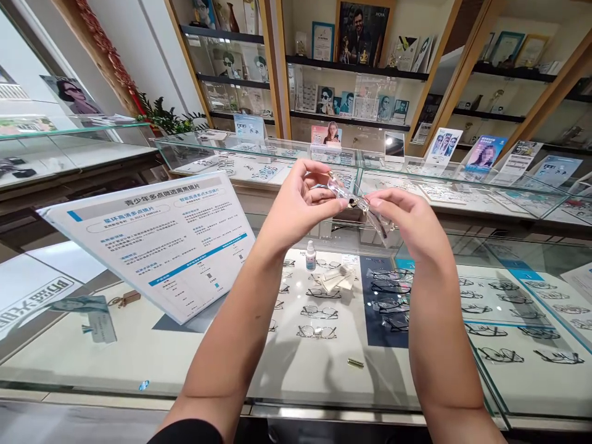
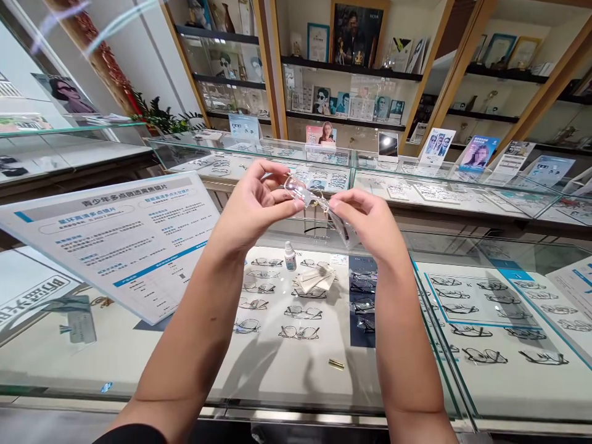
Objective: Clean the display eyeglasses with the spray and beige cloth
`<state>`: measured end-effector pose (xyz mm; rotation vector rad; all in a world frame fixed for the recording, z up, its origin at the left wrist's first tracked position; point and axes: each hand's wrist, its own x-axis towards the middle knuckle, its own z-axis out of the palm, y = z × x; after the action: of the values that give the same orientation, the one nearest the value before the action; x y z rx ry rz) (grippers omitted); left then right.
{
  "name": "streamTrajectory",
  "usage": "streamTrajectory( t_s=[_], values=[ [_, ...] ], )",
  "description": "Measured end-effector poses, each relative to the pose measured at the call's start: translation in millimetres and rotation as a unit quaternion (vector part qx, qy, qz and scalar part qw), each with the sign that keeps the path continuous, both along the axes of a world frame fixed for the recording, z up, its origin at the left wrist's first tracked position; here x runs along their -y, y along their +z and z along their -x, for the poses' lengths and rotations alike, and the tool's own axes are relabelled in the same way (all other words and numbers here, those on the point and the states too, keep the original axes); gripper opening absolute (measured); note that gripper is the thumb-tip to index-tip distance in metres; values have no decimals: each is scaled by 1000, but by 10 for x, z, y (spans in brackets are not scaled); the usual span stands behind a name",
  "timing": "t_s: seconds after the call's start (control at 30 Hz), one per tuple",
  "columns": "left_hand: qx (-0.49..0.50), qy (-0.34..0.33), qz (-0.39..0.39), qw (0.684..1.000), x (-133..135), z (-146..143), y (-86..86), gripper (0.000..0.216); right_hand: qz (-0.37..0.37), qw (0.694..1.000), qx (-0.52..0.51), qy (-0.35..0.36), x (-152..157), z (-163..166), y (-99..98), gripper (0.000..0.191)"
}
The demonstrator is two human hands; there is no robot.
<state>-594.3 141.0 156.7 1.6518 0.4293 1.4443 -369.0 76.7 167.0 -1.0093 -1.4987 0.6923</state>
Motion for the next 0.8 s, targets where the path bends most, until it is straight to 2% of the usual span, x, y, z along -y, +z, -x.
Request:
streamTrajectory(
  t_s=[0.17, 0.33, 0.4, 0.47, 0.57, 0.67, 0.73, 0.8],
  values=[
    [-28, -23, -17, 999, -3, -2, -2, 66, 25, 997, 6, 71, -13, -40, -8, 17],
    [-71, 57, -87, 992, 26, -30, -36, 64, 64, 990, 26, 122, 53, -114, -8, 20],
    [-48, 74, -56, 995, 65, -52, -59, 65, 56, 991, 20, 119, 107, -131, -20, 23],
    [-17, 57, 6, 998, 110, -72, -124, 65, 46, 994, 5, 101, 147, -148, -67, 23],
    [-16, 48, 78, 996, 211, -107, -362, 53, 38, 997, -20, 63, 167, -215, -253, 21],
    [-108, 37, 162, 980, 354, -192, -762, 33, 37, 997, -59, 29, 177, -339, -571, 17],
    [-169, -1, 249, 953, 430, -286, -1050, 40, 52, 994, -96, 21, 196, -427, -807, 18],
    [-133, -24, 319, 938, 466, -386, -1293, 44, 81, 988, -129, 26, 228, -487, -1016, 18]
  ],
)
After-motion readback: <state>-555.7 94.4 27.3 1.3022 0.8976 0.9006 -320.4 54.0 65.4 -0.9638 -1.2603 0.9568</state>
